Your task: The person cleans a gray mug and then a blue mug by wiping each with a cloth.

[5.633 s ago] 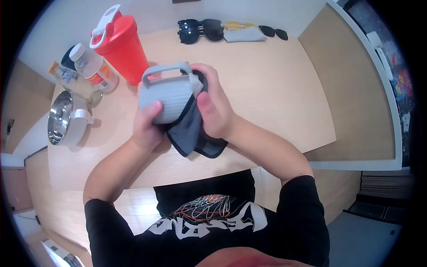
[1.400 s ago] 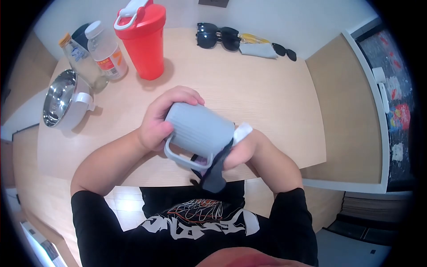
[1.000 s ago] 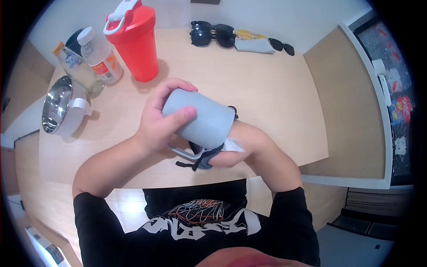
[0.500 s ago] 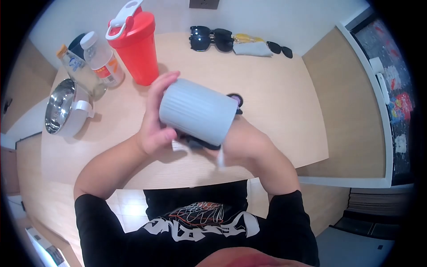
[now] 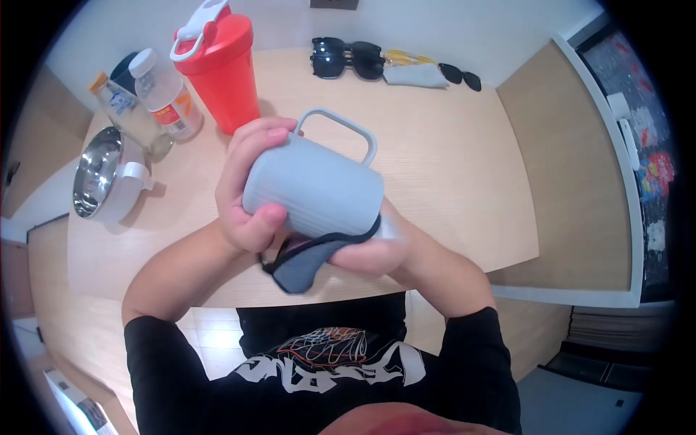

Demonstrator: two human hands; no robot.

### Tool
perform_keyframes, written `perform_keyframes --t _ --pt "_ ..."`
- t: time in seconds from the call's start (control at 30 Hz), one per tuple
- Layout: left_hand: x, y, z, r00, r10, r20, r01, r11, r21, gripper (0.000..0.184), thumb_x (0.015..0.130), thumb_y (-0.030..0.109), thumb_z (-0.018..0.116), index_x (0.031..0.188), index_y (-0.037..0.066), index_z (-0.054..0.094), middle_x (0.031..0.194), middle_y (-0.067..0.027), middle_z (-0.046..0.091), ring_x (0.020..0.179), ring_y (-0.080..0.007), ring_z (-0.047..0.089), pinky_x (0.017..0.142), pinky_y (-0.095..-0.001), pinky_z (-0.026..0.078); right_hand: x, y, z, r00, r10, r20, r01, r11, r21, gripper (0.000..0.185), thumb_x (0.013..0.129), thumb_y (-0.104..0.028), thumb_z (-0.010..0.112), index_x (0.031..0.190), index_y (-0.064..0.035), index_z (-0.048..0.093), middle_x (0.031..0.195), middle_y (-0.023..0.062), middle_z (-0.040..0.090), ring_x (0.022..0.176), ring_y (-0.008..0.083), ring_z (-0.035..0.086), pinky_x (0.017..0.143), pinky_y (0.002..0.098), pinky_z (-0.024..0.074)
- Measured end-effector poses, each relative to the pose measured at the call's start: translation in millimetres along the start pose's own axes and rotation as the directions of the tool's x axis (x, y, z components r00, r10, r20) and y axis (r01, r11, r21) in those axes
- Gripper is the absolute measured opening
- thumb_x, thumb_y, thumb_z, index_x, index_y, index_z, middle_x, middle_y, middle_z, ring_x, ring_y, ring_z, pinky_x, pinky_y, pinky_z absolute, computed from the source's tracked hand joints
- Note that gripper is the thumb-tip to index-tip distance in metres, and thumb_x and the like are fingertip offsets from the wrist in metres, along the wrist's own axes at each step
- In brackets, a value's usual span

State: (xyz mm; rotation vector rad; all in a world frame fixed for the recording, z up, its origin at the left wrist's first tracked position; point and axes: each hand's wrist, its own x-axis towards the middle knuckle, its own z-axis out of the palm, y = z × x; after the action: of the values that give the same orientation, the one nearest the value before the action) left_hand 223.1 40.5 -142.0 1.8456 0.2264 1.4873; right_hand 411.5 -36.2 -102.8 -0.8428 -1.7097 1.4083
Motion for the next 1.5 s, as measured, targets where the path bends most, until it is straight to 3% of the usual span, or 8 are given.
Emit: perform_keyframes --t 0.13,0.27,0.4,0.6,1.1,1.33,1.43,1.5 --pt "-7 -14 2 0.999 0.054 -0.002 -0.054 0.997 -0.062 0.074 0.087 0.045 0.064 0.141 0.001 0.040 0.136 -0.0236 0.046 0.123 -0.0316 0.051 0.105 -0.0429 0.040 2 10 -8 0.987 -0.159 0.023 0.160 0.985 -0.066 0.055 0.075 -0.001 0.065 0.129 0.0013 0.054 0.118 0.0151 0.064 0.108 0.0278 0.063 0.092 0.0359 0.0508" --pt "-10 -9 20 0.920 -0.385 -0.070 0.323 0.848 -0.420 0.083 0.085 0.049 0.066 0.146 0.002 0.034 0.138 -0.0210 0.046 0.131 -0.0310 0.045 0.112 -0.0430 0.035 7 -1 -22 0.990 -0.064 0.126 0.132 0.734 -0.666 0.035 0.086 -0.020 0.071 0.119 -0.0079 0.065 0.113 0.0132 0.067 0.101 0.0294 0.065 0.089 0.0380 0.0510" --pt "3 3 13 0.739 -0.660 0.134 0.550 0.476 -0.687 0.064 0.099 0.049 0.042 0.143 0.003 0.039 0.136 -0.0153 0.051 0.127 -0.0256 0.050 0.108 -0.0384 0.039 16 0 -8 0.996 -0.022 -0.087 -0.033 0.811 -0.584 0.032 0.090 -0.023 0.069 0.118 -0.0075 0.065 0.109 0.0140 0.067 0.097 0.0315 0.065 0.085 0.0385 0.0513" --pt "-3 -3 17 0.798 -0.603 0.023 0.487 0.621 -0.614 0.061 0.101 0.049 0.035 0.137 0.001 0.043 0.130 -0.0159 0.053 0.119 -0.0252 0.054 0.106 -0.0386 0.040 13 14 -6 0.994 -0.087 0.071 0.111 0.636 -0.764 0.034 0.087 -0.020 0.071 0.119 -0.0087 0.064 0.116 0.0134 0.065 0.102 0.0311 0.063 0.088 0.0383 0.0502" --pt "-14 -22 -5 0.978 0.089 0.190 -0.030 0.955 -0.296 0.060 0.096 0.049 0.045 0.137 0.004 0.044 0.136 -0.0278 0.043 0.119 -0.0369 0.054 0.098 -0.0483 0.047 -10 44 -32 0.822 0.046 0.567 -0.103 0.992 0.068 0.055 0.076 -0.006 0.067 0.130 -0.0038 0.057 0.126 0.0164 0.061 0.117 0.0291 0.059 0.101 0.0388 0.0455" --pt "6 0 12 0.698 -0.699 0.156 0.554 0.389 -0.736 0.053 0.095 0.040 0.054 0.134 0.005 0.049 0.130 -0.0163 0.054 0.121 -0.0254 0.053 0.101 -0.0375 0.043 3 -3 -29 0.995 0.021 0.096 0.042 0.788 -0.614 0.052 0.073 0.000 0.063 0.124 -0.0016 0.061 0.110 0.0225 0.065 0.102 0.0378 0.063 0.089 0.0384 0.0506" --pt "14 8 18 0.462 -0.883 0.081 0.704 0.309 -0.639 0.044 0.096 0.034 0.056 0.128 0.004 0.052 0.121 -0.0142 0.057 0.113 -0.0222 0.055 0.097 -0.0366 0.045 6 -1 -25 0.947 0.318 0.049 -0.209 0.724 -0.658 0.052 0.074 -0.001 0.063 0.125 -0.0022 0.061 0.113 0.0235 0.065 0.104 0.0387 0.062 0.089 0.0398 0.0505" --pt "8 3 17 0.590 -0.808 -0.005 0.698 0.513 -0.500 0.039 0.096 0.030 0.059 0.124 0.003 0.054 0.119 -0.0131 0.057 0.109 -0.0198 0.055 0.094 -0.0363 0.046 7 5 -27 0.961 0.244 0.133 -0.138 0.834 -0.535 0.054 0.075 0.000 0.063 0.129 0.0002 0.057 0.121 0.0200 0.063 0.109 0.0339 0.062 0.094 0.0388 0.0492"
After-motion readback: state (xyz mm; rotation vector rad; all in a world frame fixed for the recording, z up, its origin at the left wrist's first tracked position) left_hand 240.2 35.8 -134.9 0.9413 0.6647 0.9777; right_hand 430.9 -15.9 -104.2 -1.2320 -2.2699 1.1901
